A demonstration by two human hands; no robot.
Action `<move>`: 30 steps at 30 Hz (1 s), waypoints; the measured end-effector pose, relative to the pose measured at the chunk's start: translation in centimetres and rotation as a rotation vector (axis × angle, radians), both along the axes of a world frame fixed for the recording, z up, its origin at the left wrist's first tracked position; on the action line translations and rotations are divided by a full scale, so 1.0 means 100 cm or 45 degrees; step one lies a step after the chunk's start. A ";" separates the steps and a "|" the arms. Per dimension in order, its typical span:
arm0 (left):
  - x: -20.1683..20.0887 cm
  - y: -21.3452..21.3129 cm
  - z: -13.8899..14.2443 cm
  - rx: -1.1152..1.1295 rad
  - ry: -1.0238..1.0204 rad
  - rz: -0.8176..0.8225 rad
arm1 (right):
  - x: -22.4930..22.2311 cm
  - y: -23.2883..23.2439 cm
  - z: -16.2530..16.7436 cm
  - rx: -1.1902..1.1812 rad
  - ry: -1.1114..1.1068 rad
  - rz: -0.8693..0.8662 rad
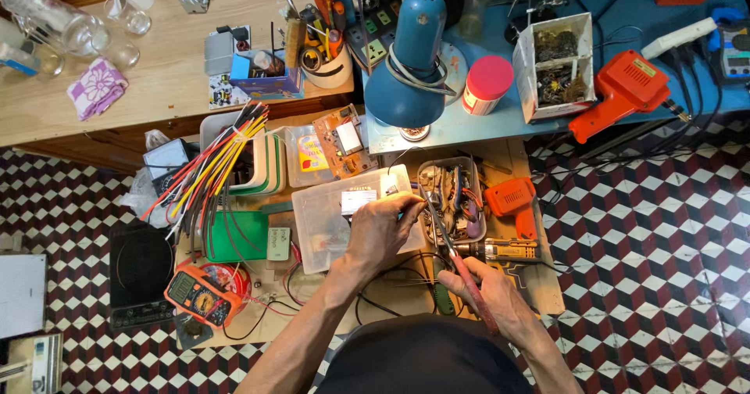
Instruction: The person works at a cluttered electronics repair bench, using pliers and a screwdriver to pry open and disassemble a small transformer-like electronic component, then uses a cordless drill and hands to rework and reassemble the part, handling wires and small components throughout.
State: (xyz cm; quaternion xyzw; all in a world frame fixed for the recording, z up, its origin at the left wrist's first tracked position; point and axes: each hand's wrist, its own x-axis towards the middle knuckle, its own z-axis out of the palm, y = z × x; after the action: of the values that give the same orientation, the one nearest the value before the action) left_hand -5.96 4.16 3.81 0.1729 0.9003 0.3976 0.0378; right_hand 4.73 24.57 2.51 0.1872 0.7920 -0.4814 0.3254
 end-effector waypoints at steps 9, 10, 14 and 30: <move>-0.014 0.001 -0.011 0.008 0.079 -0.021 | -0.016 0.009 -0.024 0.085 -0.001 0.114; -0.015 0.000 -0.012 0.012 0.091 -0.033 | -0.016 0.010 -0.024 0.078 0.011 0.107; -0.018 -0.001 -0.015 -0.037 0.019 -0.020 | -0.018 0.007 -0.018 0.073 0.073 0.109; -0.020 -0.053 0.017 -0.103 0.000 0.233 | -0.041 -0.036 -0.010 0.367 0.745 0.891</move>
State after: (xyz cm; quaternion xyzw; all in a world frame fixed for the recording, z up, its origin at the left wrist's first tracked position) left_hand -7.95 -1.09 5.55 0.0881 0.9276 0.3629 0.0084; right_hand 0.65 20.96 1.47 -0.1910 0.9245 -0.2607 0.2020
